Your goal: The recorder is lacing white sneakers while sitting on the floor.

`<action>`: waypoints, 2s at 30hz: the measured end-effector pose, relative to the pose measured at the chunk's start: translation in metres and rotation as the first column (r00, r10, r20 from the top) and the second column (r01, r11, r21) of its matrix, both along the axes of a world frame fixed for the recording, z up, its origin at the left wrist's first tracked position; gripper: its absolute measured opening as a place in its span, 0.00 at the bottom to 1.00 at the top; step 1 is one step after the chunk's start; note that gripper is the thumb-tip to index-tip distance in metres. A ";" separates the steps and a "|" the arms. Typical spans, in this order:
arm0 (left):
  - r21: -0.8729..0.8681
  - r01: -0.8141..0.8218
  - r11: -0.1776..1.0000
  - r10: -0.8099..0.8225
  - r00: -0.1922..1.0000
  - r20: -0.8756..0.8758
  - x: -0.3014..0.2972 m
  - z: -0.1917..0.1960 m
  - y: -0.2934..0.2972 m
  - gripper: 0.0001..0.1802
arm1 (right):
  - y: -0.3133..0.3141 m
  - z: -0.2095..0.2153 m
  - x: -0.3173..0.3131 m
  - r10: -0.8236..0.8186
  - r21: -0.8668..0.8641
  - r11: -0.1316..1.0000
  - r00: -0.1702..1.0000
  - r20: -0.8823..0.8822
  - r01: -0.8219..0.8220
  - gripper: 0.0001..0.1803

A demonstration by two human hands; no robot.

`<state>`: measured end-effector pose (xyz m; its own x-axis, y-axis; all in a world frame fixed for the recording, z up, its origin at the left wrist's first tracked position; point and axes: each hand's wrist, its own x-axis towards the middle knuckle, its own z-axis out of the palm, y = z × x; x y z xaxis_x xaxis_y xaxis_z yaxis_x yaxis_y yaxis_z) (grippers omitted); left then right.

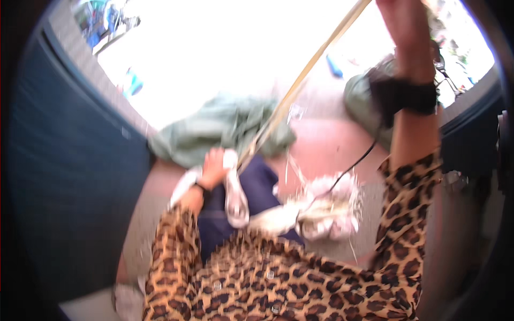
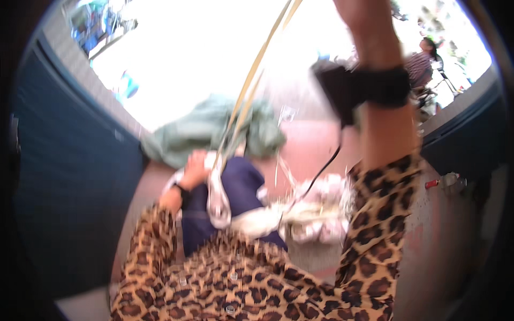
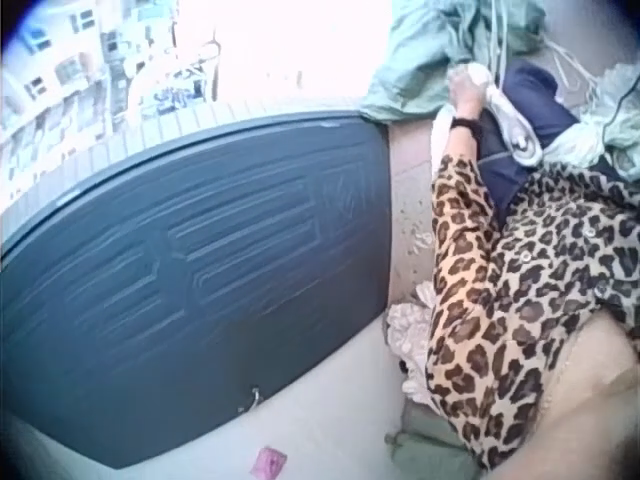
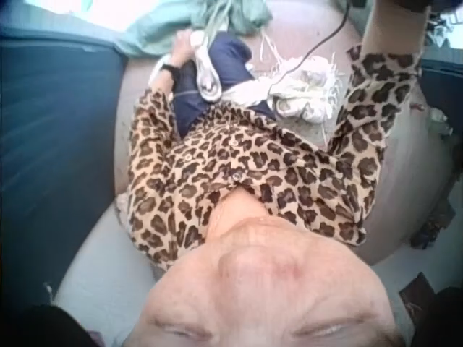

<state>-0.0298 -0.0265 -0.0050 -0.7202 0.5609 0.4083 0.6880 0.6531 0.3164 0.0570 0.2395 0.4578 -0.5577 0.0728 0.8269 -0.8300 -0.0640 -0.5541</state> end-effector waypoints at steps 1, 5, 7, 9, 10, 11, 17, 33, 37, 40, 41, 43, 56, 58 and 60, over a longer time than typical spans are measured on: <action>0.040 0.158 0.987 -0.157 0.987 -0.025 0.012 0.016 0.000 0.31 | -0.002 -0.013 -0.003 -0.061 -0.104 0.992 0.991 0.120 0.073 0.18; 0.394 0.330 0.858 -0.494 0.318 0.809 0.045 0.114 0.021 0.15 | 0.009 -0.033 0.008 -0.040 -0.081 0.995 0.989 0.143 0.052 0.18; 0.477 0.302 0.826 -0.558 0.309 0.771 0.052 0.142 0.018 0.11 | -0.003 -0.034 0.012 -0.032 -0.101 0.994 0.988 0.152 0.048 0.17; 0.588 0.145 0.795 -0.597 0.357 0.719 0.050 0.154 0.010 0.08 | -0.002 -0.039 0.008 -0.008 -0.093 0.995 0.986 0.167 0.024 0.17; 0.637 0.081 0.767 -0.601 0.438 0.668 0.050 0.170 0.001 0.08 | 0.005 -0.045 0.001 0.004 -0.135 0.991 0.974 0.227 0.027 0.16; 0.643 0.009 0.766 -0.577 0.453 0.680 0.041 0.183 -0.008 0.09 | 0.024 -0.056 -0.003 -0.033 -0.156 0.985 0.960 0.278 0.079 0.14; 0.783 -0.526 0.332 -0.580 0.541 0.609 -0.015 0.225 -0.202 0.13 | 0.283 -0.175 0.069 0.004 -0.459 0.841 0.843 0.538 0.288 0.05; 0.307 -0.576 0.758 -0.307 0.100 0.946 0.071 0.035 -0.103 0.08 | -0.092 -0.449 0.056 -0.388 0.667 0.714 0.674 0.629 -0.211 0.07; 0.127 -0.211 0.969 -0.007 0.490 0.872 0.088 0.034 -0.054 0.11 | -0.110 -0.460 0.039 -0.651 0.850 0.525 0.623 0.434 -0.043 0.09; 0.138 -0.374 0.917 -0.005 0.337 0.941 0.096 0.049 -0.040 0.16 | -0.113 -0.462 0.036 -0.718 0.859 0.512 0.554 0.421 0.010 0.09; 0.146 -0.417 0.897 0.027 0.382 0.924 0.099 0.042 -0.040 0.12 | -0.114 -0.462 0.035 -0.722 0.863 0.505 0.556 0.411 0.018 0.08; 0.113 -0.443 0.889 0.079 0.393 0.916 0.101 0.039 -0.040 0.11 | -0.115 -0.460 0.034 -0.728 0.877 0.479 0.545 0.416 -0.030 0.07; -0.004 -0.403 0.915 0.231 0.516 0.825 0.094 0.029 -0.029 0.11 | -0.112 -0.439 0.023 -0.558 0.957 0.288 0.807 0.193 -0.030 0.05; -0.040 -0.301 0.953 0.251 0.707 0.662 0.090 0.017 -0.032 0.10 | -0.110 -0.441 0.024 -0.571 0.951 0.307 0.794 0.206 -0.026 0.04; -0.078 -0.250 0.965 0.250 0.793 0.556 0.088 0.017 -0.031 0.10 | -0.107 -0.448 0.025 -0.652 0.924 0.379 0.721 0.234 0.043 0.07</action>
